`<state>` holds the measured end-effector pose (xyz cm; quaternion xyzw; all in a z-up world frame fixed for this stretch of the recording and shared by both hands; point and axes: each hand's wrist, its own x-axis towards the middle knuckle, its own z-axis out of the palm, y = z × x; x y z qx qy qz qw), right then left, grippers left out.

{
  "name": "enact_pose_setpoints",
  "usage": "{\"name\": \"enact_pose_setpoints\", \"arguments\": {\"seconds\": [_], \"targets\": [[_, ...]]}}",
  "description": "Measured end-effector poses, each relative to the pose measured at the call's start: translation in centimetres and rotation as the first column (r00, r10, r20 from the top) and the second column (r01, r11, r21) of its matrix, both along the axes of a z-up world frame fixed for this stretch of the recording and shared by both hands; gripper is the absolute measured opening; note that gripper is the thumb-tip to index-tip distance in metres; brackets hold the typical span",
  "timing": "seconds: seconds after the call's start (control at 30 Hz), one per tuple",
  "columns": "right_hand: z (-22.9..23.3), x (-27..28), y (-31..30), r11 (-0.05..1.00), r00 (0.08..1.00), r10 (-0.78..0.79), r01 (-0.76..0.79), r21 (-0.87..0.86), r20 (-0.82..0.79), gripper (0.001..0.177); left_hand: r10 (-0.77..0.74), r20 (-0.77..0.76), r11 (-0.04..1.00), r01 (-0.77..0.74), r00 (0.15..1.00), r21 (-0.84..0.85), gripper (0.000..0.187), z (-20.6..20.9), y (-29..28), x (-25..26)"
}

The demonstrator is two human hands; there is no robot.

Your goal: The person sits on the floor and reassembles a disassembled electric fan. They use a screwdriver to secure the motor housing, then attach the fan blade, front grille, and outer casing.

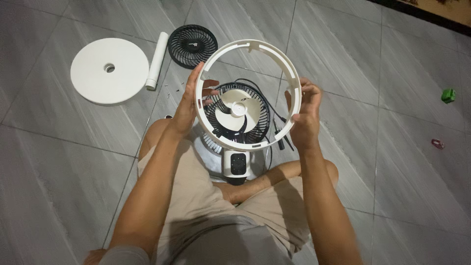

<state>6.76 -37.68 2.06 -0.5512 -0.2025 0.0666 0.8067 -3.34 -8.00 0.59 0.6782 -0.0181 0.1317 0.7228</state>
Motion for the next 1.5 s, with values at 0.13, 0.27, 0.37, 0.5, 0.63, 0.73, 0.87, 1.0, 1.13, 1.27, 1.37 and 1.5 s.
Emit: {"name": "enact_pose_setpoints", "arguments": {"seconds": [0.13,0.27,0.37,0.5,0.63,0.73,0.87,1.0,1.13,1.27,1.37,1.5], "targets": [[0.3,-0.3,0.0,0.998,0.999,0.032,-0.031,0.045,-0.029,0.073,-0.019,0.045,1.000,0.020,0.999,-0.013,0.096,-0.3,0.1,-0.2],[0.4,-0.4,0.0,0.997,0.998,0.043,-0.041,0.059,-0.041,0.064,-0.024,0.051,0.999,0.025,0.998,-0.024,0.096,-0.4,0.1,-0.3],[0.3,-0.4,0.1,0.993,0.997,0.066,-0.061,0.100,-0.046,0.059,-0.024,0.046,0.998,0.027,0.999,-0.052,0.097,-0.5,0.0,-0.4],[-0.1,-0.3,-0.1,0.993,0.996,0.068,-0.063,0.102,-0.051,0.059,-0.010,0.046,0.997,0.014,0.999,-0.076,0.097,-0.4,-0.3,-0.2],[-1.2,-0.7,-0.4,0.999,0.993,0.047,-0.046,0.008,-0.107,0.066,-0.124,0.022,0.954,0.125,0.992,-0.273,0.083,-0.1,0.8,0.7],[-2.1,-1.2,-0.2,0.994,0.977,0.104,-0.096,0.052,-0.184,0.067,-0.166,0.019,0.953,0.165,0.986,-0.256,0.070,0.5,2.3,2.9],[-3.0,-2.2,-0.4,0.989,0.905,0.145,-0.141,0.038,-0.400,0.064,-0.251,-0.074,0.954,0.234,0.965,-0.188,0.069,0.9,3.7,6.4],[-3.4,-2.7,-0.7,0.967,0.831,0.093,-0.207,-0.151,-0.548,0.061,-0.363,-0.233,0.903,0.279,0.902,-0.326,0.071,-0.2,4.3,8.8],[-3.5,-2.2,-1.2,0.970,0.826,0.051,-0.174,-0.168,-0.562,0.057,0.047,-0.345,0.994,-0.079,0.937,-0.080,0.072,-2.4,3.5,10.0],[-4.3,-2.2,-1.4,0.944,0.824,-0.087,-0.111,-0.310,-0.560,0.055,0.170,-0.298,0.985,-0.173,0.939,0.018,0.070,-3.4,2.7,6.1],[-5.4,-2.4,-0.7,0.914,0.825,-0.194,-0.045,-0.403,-0.531,0.056,0.066,-0.188,0.973,-0.105,0.980,-0.204,0.072,-3.8,0.5,1.3],[-7.2,-2.8,0.1,0.913,0.838,-0.208,-0.020,-0.408,-0.505,0.060,0.054,-0.272,0.968,-0.117,0.961,-0.221,0.077,-4.4,-0.9,-1.6]]}}
